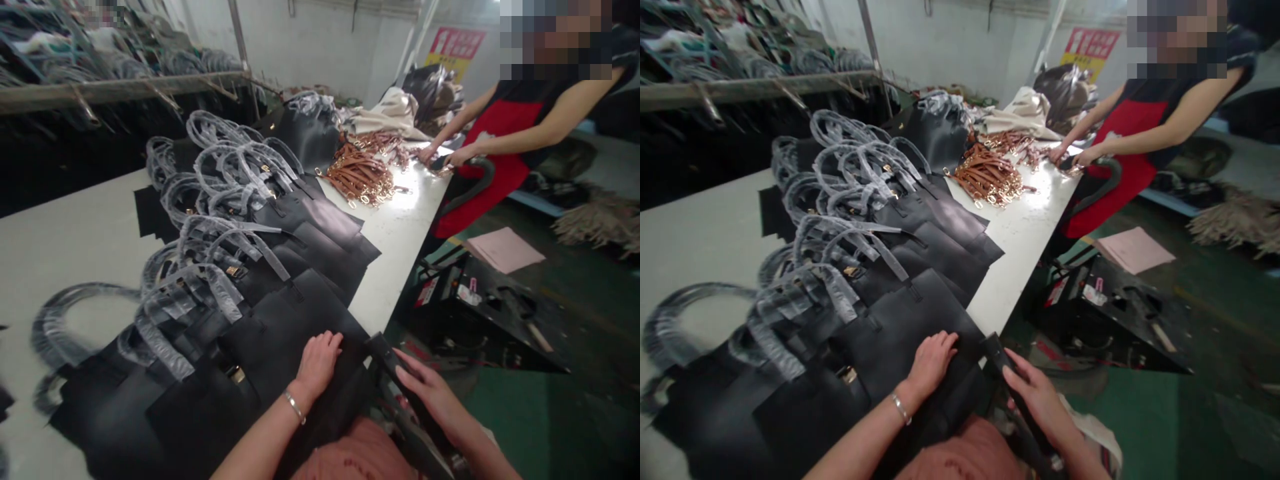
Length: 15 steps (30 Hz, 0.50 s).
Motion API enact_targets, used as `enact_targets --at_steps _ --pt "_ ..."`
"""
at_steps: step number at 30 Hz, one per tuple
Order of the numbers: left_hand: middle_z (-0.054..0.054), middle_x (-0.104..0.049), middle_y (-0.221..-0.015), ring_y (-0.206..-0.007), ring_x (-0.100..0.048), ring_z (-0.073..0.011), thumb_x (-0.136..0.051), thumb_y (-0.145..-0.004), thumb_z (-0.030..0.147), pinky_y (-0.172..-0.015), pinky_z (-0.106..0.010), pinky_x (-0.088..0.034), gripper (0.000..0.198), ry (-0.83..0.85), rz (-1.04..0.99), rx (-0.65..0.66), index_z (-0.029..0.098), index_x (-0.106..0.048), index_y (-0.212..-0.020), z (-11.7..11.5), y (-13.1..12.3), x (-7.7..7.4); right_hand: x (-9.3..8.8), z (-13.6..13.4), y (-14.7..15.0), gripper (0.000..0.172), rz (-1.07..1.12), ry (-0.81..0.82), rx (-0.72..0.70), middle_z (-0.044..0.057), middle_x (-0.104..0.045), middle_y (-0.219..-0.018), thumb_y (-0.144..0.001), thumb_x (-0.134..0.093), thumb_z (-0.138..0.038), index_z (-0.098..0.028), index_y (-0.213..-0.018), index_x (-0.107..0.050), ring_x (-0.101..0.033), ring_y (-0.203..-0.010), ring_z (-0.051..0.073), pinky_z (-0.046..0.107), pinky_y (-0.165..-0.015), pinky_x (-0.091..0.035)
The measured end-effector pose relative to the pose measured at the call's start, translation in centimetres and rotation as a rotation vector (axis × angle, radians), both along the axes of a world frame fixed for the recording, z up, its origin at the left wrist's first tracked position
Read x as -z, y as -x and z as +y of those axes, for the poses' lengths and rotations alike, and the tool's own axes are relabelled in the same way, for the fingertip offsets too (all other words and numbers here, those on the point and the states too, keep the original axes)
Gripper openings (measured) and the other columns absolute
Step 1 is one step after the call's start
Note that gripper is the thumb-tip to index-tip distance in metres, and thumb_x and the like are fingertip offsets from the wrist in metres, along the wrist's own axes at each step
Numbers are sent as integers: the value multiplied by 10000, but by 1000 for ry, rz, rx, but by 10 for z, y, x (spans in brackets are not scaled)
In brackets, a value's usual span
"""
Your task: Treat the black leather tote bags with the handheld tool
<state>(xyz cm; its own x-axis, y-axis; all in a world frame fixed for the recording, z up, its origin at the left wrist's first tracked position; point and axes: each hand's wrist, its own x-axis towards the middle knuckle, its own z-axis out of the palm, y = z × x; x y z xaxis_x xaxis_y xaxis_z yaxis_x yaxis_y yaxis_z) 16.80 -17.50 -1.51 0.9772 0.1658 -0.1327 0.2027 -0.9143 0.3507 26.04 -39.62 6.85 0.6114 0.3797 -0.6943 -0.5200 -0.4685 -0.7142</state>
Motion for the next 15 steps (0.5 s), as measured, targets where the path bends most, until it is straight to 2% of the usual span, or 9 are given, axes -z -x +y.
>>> enact_targets --at_steps 2,4,10,15 --pt "-33 -541 -1029 -870 -531 -173 -419 -952 165 -761 -306 -397 448 -59 11 20 300 -379 -1376 -1 -3 -1 -1 -5 -1 749 41 24 12 -12 -663 -664 -759 -666 -564 -214 -1386 -450 -556 -448 123 199 -398 -394" --pt "-35 -529 -1039 -857 -529 -173 -402 -922 95 -749 -305 -401 535 -88 27 60 325 -340 -1401 -2 -5 -2 2 -9 -3 743 80 41 22 -22 -634 -581 -780 -657 -552 -206 -1398 -431 -552 -425 129 194 -385 -382" --pt "-57 -512 -1060 -861 -524 -184 -397 -883 69 -752 -312 -407 558 -113 50 93 305 -368 -1388 -2 -8 -5 13 -6 -16 597 131 -16 76 23 -685 -744 -800 -685 -459 -204 -1311 -514 -602 -449 125 182 -379 -404" --pt "-70 -502 -1100 -889 -530 -187 -390 -894 86 -775 -314 -412 548 -120 58 63 297 -350 -1398 -4 -10 -6 17 5 -26 502 112 -41 104 -8 -639 -648 -838 -650 -431 -218 -1280 -543 -563 -408 114 183 -360 -411"
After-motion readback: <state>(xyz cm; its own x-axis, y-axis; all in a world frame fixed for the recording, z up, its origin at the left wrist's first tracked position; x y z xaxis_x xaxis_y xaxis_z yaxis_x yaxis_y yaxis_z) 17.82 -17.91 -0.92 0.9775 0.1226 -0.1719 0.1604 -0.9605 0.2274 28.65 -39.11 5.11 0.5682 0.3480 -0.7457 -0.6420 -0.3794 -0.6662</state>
